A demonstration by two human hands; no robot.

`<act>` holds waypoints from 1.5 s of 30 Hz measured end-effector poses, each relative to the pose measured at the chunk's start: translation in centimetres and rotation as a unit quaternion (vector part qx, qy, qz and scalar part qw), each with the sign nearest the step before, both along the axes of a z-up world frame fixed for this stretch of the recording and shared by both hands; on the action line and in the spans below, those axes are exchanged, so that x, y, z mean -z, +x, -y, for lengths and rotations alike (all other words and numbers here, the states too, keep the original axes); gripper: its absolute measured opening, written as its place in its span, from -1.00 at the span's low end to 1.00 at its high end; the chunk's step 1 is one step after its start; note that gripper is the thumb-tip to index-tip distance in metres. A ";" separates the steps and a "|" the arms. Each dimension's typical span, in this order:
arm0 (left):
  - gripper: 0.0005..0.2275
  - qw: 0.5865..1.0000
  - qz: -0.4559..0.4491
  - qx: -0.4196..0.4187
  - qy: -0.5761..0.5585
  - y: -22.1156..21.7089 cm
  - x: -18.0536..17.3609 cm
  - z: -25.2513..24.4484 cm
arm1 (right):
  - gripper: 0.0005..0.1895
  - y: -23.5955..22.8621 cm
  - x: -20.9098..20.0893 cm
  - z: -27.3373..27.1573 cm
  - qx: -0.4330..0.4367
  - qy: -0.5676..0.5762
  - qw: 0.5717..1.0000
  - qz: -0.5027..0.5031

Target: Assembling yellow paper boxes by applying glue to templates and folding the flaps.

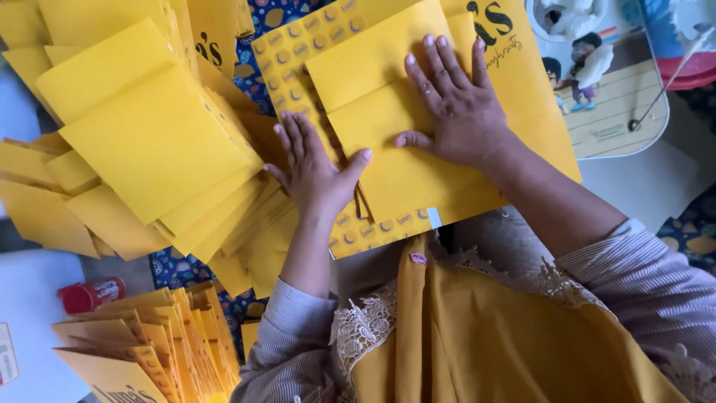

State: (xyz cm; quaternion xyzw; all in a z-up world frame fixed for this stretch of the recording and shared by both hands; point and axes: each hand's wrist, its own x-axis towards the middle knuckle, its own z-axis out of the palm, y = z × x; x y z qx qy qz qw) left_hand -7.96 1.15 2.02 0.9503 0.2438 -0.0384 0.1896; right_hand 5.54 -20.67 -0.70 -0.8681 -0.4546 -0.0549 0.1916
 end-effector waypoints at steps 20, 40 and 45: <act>0.05 1.000 -0.005 -0.009 0.011 -0.3 0.5 0.3 | 0.31 -2.3 -3.1 1.5 0.282 -0.088 0.938 -0.182; -0.15 1.000 -0.011 0.007 -0.014 -0.3 -0.1 0.5 | -0.72 -3.1 -0.6 3.9 0.254 0.105 0.961 0.012; -0.16 1.000 -0.003 0.014 -0.014 -0.3 -0.6 0.6 | -0.72 -2.7 -1.3 4.3 0.247 0.138 0.959 -0.014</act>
